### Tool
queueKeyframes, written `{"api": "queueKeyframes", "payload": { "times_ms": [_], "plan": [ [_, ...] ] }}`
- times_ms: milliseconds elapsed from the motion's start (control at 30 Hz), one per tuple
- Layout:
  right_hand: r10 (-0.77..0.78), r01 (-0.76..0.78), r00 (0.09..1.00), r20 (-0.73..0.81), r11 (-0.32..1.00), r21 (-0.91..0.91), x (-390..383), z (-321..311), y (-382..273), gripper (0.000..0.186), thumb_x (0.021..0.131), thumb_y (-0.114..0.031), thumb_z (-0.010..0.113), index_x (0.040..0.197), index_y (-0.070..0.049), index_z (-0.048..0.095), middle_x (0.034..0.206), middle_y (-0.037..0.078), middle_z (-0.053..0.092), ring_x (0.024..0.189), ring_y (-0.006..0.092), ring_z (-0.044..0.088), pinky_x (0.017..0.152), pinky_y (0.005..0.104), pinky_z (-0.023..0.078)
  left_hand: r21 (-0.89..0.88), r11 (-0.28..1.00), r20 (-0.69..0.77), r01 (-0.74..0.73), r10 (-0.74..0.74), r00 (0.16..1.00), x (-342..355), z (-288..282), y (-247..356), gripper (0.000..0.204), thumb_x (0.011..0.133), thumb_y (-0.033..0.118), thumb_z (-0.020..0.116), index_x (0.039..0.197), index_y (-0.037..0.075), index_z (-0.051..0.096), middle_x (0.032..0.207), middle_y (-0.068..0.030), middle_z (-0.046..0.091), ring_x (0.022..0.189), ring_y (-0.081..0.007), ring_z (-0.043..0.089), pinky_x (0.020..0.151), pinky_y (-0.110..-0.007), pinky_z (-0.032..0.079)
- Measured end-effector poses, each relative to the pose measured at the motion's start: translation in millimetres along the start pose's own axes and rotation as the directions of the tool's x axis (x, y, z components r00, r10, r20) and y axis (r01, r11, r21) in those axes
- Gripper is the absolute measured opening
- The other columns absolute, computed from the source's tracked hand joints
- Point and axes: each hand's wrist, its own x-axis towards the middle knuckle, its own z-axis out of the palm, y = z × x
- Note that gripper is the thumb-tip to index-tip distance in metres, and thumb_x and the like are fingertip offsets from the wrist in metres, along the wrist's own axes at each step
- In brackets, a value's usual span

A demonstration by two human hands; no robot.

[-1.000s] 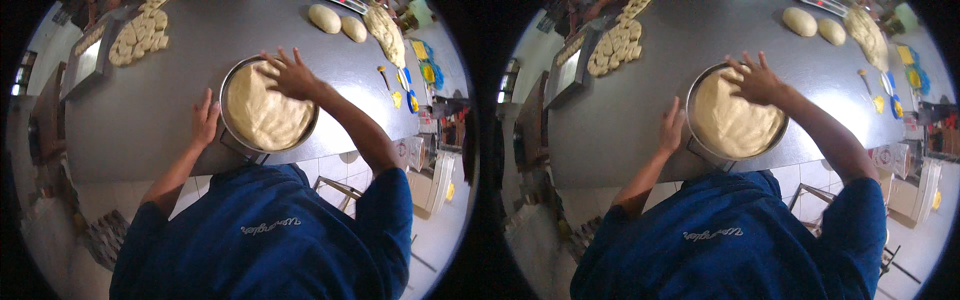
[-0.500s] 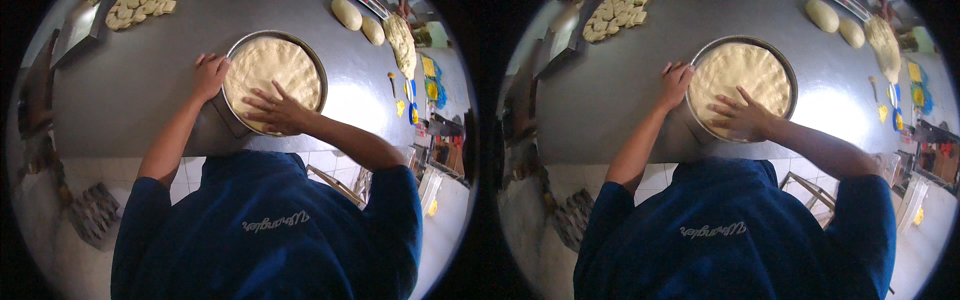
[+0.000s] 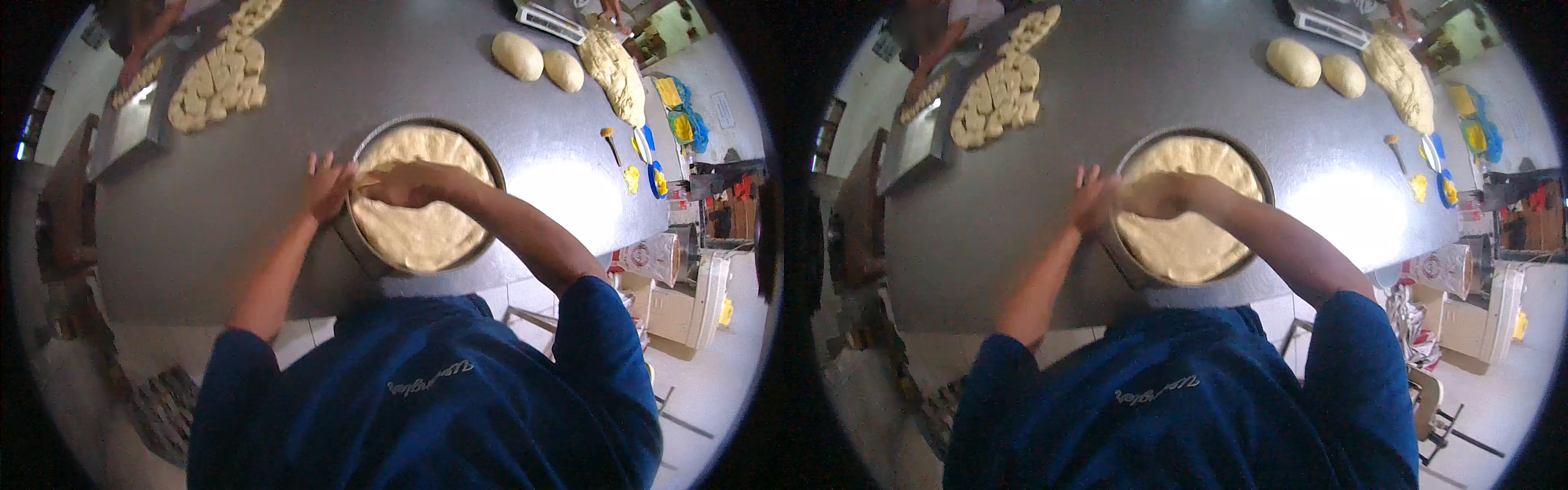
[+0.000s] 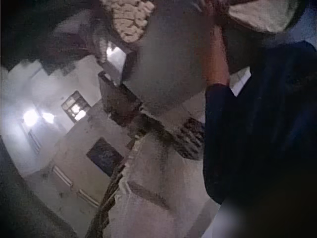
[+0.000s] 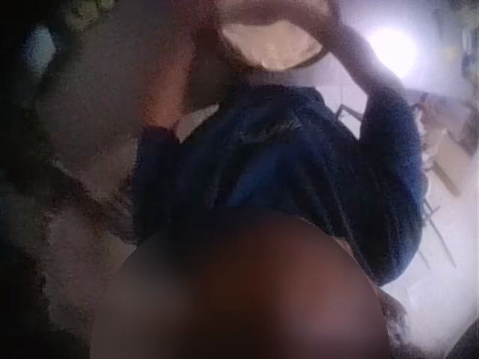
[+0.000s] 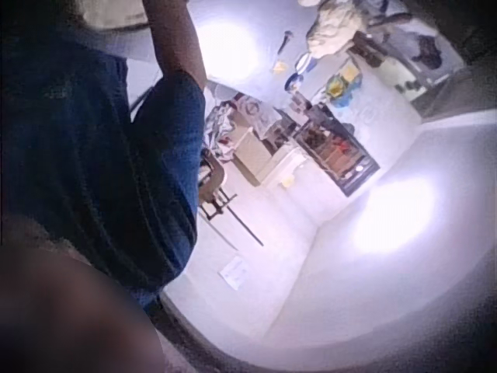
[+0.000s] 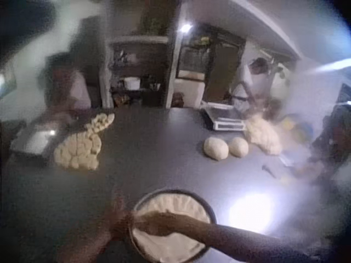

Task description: The person operates a manual dough press to flatten dough portions, then stretches the flattened dough by hand on a stainless steel table and fits it into a round pan.

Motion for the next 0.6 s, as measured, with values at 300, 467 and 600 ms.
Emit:
{"api": "queueKeyframes", "payload": {
  "times_ms": [300,467,600],
  "plan": [
    [-0.007,0.007,1.0,0.0,0.985,0.171,-3.4,-26.6,69.2,0.076,0.1,-0.08,0.024,0.164,-0.038,0.029,0.175,0.01,0.014,0.158,0.0466,0.013,0.118,0.0796,0.014,-0.069,0.992,-0.093,-0.104,0.098,0.991,1.0,11.5,-4.9,0.047,0.11,0.04,0.044,0.122,0.004,0.072,0.126,-0.0256,0.069,0.144,-0.048,0.042,0.129,-0.056,0.003],
    [0.337,-0.349,0.936,0.098,0.859,0.374,-43.5,6.3,90.3,0.087,0.096,-0.086,0.017,0.166,-0.035,0.022,0.177,0.006,-0.001,0.155,0.0471,0.025,0.119,0.0782,0.014,-0.161,0.986,-0.113,0.039,-0.057,0.992,-19.5,13.3,67.9,0.038,0.106,0.032,0.05,0.115,0.0,0.069,0.119,-0.0306,0.069,0.136,-0.0524,0.046,0.126,-0.063,0.008],
    [0.33,-0.055,0.916,-0.23,0.669,0.741,-72.0,21.0,132.0,0.102,0.094,-0.088,0.009,0.168,-0.018,0.019,0.174,0.012,0.017,0.153,0.0397,0.034,0.123,0.0675,0.021,-0.13,0.975,-0.177,0.178,-0.199,0.964,-57.4,15.4,112.1,0.037,0.105,0.032,0.049,0.113,0.002,0.069,0.119,-0.0276,0.07,0.135,-0.0547,0.045,0.125,-0.065,0.009]
  ]
}}
